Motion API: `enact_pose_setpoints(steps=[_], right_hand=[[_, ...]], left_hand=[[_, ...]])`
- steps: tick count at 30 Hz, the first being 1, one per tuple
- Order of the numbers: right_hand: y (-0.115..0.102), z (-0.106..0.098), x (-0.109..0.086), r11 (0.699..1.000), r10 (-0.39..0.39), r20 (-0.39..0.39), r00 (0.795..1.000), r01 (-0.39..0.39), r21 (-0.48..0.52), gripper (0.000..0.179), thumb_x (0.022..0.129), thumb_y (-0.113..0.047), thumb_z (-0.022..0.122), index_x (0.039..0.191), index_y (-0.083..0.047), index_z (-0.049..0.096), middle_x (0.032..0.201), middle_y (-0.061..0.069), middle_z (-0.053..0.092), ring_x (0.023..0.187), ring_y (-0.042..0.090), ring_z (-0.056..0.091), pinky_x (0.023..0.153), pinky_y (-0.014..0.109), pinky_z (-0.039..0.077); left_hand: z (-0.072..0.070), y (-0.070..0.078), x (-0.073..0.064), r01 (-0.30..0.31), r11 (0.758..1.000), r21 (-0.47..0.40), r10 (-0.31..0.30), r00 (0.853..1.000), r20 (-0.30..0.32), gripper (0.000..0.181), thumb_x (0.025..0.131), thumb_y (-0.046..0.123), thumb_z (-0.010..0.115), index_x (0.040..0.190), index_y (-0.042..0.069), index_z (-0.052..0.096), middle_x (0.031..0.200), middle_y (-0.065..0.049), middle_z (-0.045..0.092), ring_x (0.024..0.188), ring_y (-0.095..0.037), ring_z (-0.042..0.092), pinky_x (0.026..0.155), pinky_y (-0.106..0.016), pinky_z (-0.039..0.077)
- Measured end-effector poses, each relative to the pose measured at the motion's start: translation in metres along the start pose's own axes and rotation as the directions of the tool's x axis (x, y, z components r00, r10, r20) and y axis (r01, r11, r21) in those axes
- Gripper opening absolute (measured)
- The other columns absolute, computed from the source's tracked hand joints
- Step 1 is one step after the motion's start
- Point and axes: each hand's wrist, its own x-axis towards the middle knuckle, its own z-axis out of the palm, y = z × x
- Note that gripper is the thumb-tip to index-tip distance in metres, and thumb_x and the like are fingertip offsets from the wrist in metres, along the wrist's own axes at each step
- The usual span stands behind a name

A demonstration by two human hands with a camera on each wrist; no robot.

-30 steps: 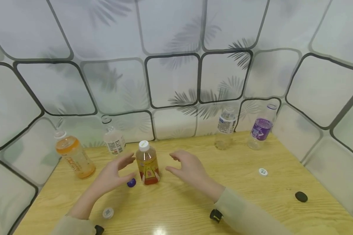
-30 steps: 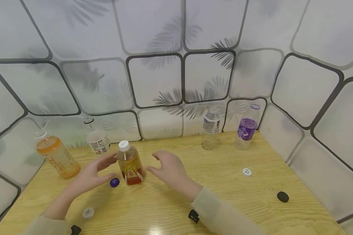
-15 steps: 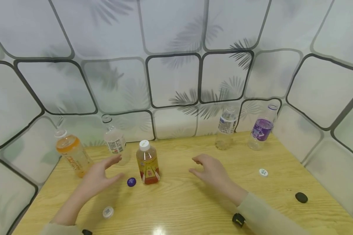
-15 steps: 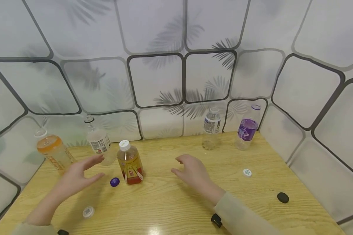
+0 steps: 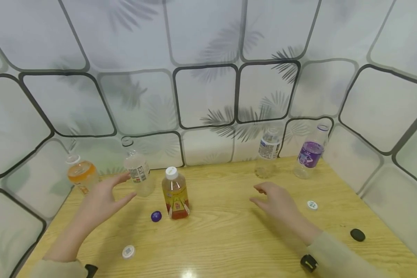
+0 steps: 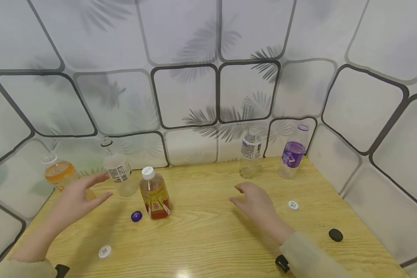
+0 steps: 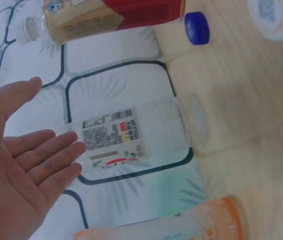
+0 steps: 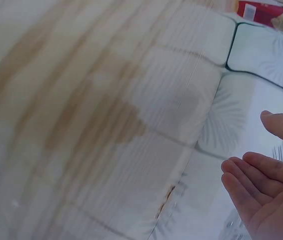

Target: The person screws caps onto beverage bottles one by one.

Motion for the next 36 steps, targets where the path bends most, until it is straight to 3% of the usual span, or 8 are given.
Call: enact_pose_setpoints(steps=[4, 6, 8, 11, 15, 18, 26, 36], right_hand=[[0.014, -0.01, -0.004, 0.999, 0.026, -0.006, 1.0, -0.026, -0.03, 0.04, 0.093, -0.023, 0.082, 0.122, 0.003, 0.074, 0.113, 0.02, 0.078, 0.101, 0.037, 0.075, 0.088, 0.054, 0.063], [0.021, -0.016, -0.006, 0.998, 0.044, 0.0, 0.999, -0.044, -0.044, 0.042, 0.094, -0.025, 0.081, 0.124, 0.004, 0.073, 0.114, 0.021, 0.077, 0.103, 0.039, 0.075, 0.089, 0.056, 0.062], [0.028, -0.021, -0.007, 0.996, 0.065, 0.008, 0.998, -0.065, -0.059, 0.043, 0.095, -0.026, 0.08, 0.125, 0.004, 0.072, 0.116, 0.023, 0.077, 0.105, 0.041, 0.074, 0.09, 0.057, 0.061], [0.039, -0.027, -0.008, 0.993, 0.083, 0.009, 0.996, -0.082, -0.084, 0.045, 0.095, -0.027, 0.08, 0.126, 0.005, 0.072, 0.117, 0.024, 0.076, 0.106, 0.043, 0.074, 0.091, 0.059, 0.06], [0.055, -0.035, -0.01, 0.989, 0.087, 0.0, 0.996, -0.086, -0.119, 0.046, 0.095, -0.027, 0.08, 0.125, 0.006, 0.072, 0.116, 0.026, 0.076, 0.105, 0.045, 0.073, 0.09, 0.06, 0.06], [0.066, -0.043, -0.012, 0.986, 0.098, 0.005, 0.995, -0.096, -0.139, 0.047, 0.095, -0.028, 0.08, 0.125, 0.007, 0.071, 0.118, 0.028, 0.075, 0.106, 0.048, 0.072, 0.089, 0.062, 0.06], [0.089, -0.056, -0.023, 0.971, 0.132, 0.005, 0.991, -0.129, -0.204, 0.051, 0.094, -0.03, 0.08, 0.124, 0.01, 0.07, 0.122, 0.033, 0.072, 0.107, 0.053, 0.07, 0.089, 0.065, 0.058], [0.113, -0.068, -0.036, 0.953, 0.183, 0.04, 0.982, -0.167, -0.251, 0.054, 0.094, -0.029, 0.079, 0.125, 0.014, 0.067, 0.126, 0.039, 0.067, 0.112, 0.059, 0.065, 0.095, 0.07, 0.054]], left_hand=[[-0.013, 0.0, 0.005, -0.047, 0.998, 0.041, 0.049, 0.997, -0.067, 0.064, 0.092, 0.018, 0.083, 0.144, -0.008, 0.057, 0.135, -0.031, 0.068, 0.12, -0.054, 0.065, 0.097, -0.067, 0.055], [-0.021, -0.001, 0.007, -0.069, 0.995, 0.079, 0.078, 0.991, -0.109, 0.064, 0.091, 0.018, 0.085, 0.144, -0.006, 0.058, 0.132, -0.029, 0.07, 0.088, -0.043, 0.073, 0.08, -0.054, 0.061], [-0.029, -0.003, 0.009, -0.089, 0.991, 0.104, 0.104, 0.983, -0.154, 0.065, 0.089, 0.016, 0.086, 0.144, -0.004, 0.058, 0.132, -0.028, 0.071, 0.06, -0.028, 0.063, 0.072, -0.05, 0.059], [-0.041, -0.007, 0.012, -0.095, 0.988, 0.123, 0.12, 0.97, -0.21, 0.066, 0.088, 0.015, 0.086, 0.145, -0.003, 0.058, 0.135, -0.028, 0.069, 0.055, -0.026, 0.056, 0.068, -0.048, 0.055], [-0.058, -0.012, 0.015, -0.075, 0.991, 0.108, 0.1, 0.963, -0.25, 0.066, 0.091, 0.017, 0.084, 0.147, -0.003, 0.055, 0.14, -0.029, 0.065, 0.115, -0.052, 0.063, 0.085, -0.064, 0.053], [-0.069, -0.016, 0.018, -0.041, 0.995, 0.095, 0.065, 0.961, -0.268, 0.066, 0.093, 0.019, 0.082, 0.149, -0.003, 0.054, 0.142, -0.029, 0.063, 0.129, -0.056, 0.054, 0.091, -0.068, 0.048], [-0.084, -0.025, 0.025, 0.079, 0.994, 0.081, -0.051, 0.951, -0.303, 0.079, 0.096, 0.029, 0.08, 0.158, -0.003, 0.043, 0.153, -0.036, 0.05, 0.127, -0.061, 0.051, 0.095, -0.072, 0.046], [-0.078, -0.043, 0.022, 0.181, 0.984, -0.009, -0.174, 0.932, -0.319, 0.096, 0.097, 0.032, 0.078, 0.167, -0.002, 0.021, 0.168, -0.034, 0.029, 0.151, -0.06, 0.03, 0.119, -0.077, 0.028]])
